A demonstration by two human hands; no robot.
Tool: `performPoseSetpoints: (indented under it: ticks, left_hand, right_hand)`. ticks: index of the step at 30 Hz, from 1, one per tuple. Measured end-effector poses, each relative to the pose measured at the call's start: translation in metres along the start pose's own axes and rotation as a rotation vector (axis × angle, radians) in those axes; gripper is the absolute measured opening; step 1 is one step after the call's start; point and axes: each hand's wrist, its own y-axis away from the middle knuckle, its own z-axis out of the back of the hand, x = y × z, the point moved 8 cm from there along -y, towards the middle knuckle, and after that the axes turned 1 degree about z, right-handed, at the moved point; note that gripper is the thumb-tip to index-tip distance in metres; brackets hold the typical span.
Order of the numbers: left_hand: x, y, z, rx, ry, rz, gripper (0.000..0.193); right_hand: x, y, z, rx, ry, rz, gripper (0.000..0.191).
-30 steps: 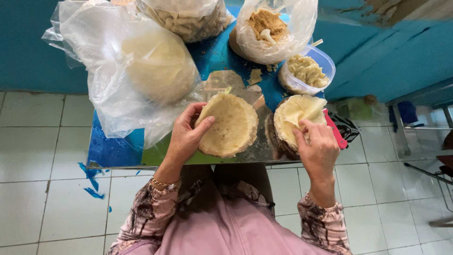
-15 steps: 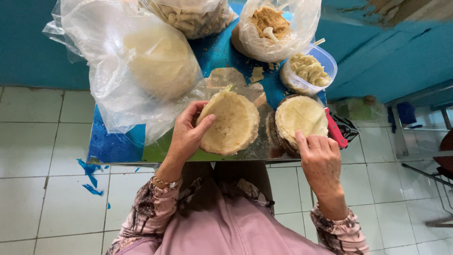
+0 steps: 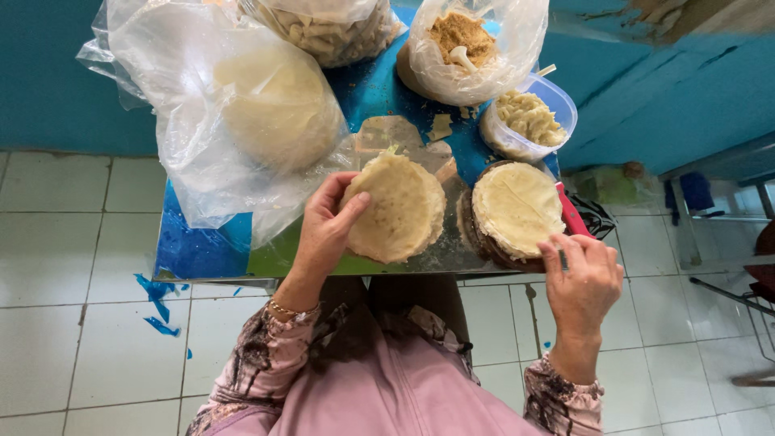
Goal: The person sits at a table and peels thin translucent sheets off round pressed dough discs by hand, one disc at a time. They lift a sheet edge with their fingers, pull the sheet free, set the peeled sheet aside, and stack the discs as they work through them.
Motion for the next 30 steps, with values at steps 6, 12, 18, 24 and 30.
performPoseSetpoints:
  ticks: [6, 12, 18, 24, 30]
  left_hand:
    - [0.016, -0.015, -0.019, 0.024, 0.328, 0.101, 0.033]
    - [0.019, 0.006, -0.016, 0.073, 0.385, 0.33, 0.061]
    - [0.007, 0.032, -0.018, 0.167, 0.246, 0.216, 0.082]
    - [0.019, 0.032, -0.007, 0.049, 0.087, 0.138, 0.077]
    - [0.019, 0.036, -0.002, 0.023, -0.078, 0.099, 0.075]
  right_hand:
    - [0.041, -0.021, 0.006, -0.11, -0.489, -0.028, 0.017]
    - [0.161, -0.028, -0.012, 0.133, -0.767, 0.36, 0.043]
    - [0.181, -0.035, -0.025, 0.128, -0.739, 0.33, 0.042]
    - [0.173, -0.039, -0.036, 0.23, -0.939, 0.2, 0.025]
    - [0.181, -0.041, -0.033, 0.204, -0.795, 0.318, 0.018]
